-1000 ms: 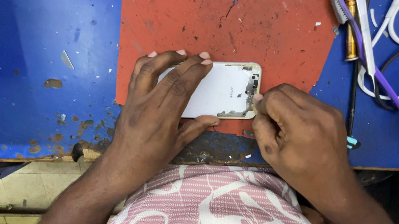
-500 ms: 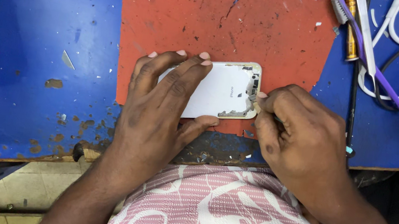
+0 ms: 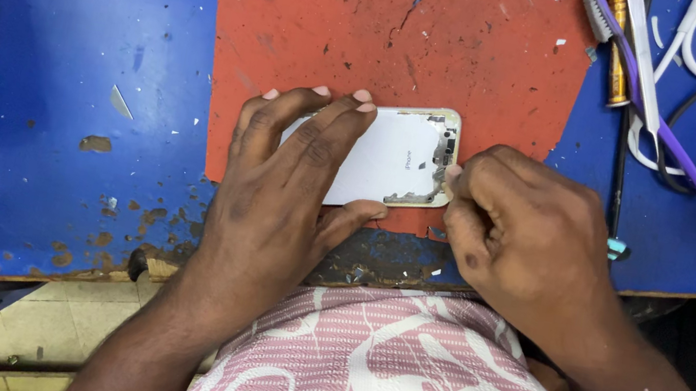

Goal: The person uses a heat gun to warm the back of a white smartphone, then scrapes adhesive residue from the back cover with a utility knife. The person flips the phone to inspect the screen and continues scraping residue from the back cover.

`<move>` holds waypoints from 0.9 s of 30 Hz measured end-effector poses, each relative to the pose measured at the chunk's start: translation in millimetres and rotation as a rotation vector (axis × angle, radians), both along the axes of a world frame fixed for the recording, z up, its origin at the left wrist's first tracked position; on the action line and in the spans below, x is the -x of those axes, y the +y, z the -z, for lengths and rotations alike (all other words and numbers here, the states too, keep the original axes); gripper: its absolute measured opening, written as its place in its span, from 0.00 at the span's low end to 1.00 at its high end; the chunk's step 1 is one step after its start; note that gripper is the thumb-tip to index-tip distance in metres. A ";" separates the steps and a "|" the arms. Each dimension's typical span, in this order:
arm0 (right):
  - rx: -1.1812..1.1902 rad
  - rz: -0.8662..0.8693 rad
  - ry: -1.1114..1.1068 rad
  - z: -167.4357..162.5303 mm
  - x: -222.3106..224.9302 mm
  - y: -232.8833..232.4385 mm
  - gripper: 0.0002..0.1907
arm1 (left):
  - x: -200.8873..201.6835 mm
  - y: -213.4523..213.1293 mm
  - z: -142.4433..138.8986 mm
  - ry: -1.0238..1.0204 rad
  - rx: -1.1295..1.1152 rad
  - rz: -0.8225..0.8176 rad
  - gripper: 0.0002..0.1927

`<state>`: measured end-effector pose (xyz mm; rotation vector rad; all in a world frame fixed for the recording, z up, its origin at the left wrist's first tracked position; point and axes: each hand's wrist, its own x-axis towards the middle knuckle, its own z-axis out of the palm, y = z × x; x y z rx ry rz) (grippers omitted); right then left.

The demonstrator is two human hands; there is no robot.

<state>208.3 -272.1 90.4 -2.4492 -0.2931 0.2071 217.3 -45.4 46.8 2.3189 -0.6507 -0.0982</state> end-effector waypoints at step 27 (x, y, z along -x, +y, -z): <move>-0.024 0.068 0.037 -3.6 -4.2 1.4 0.04 | -3.7 1.9 -3.9 0.006 0.027 0.000 0.42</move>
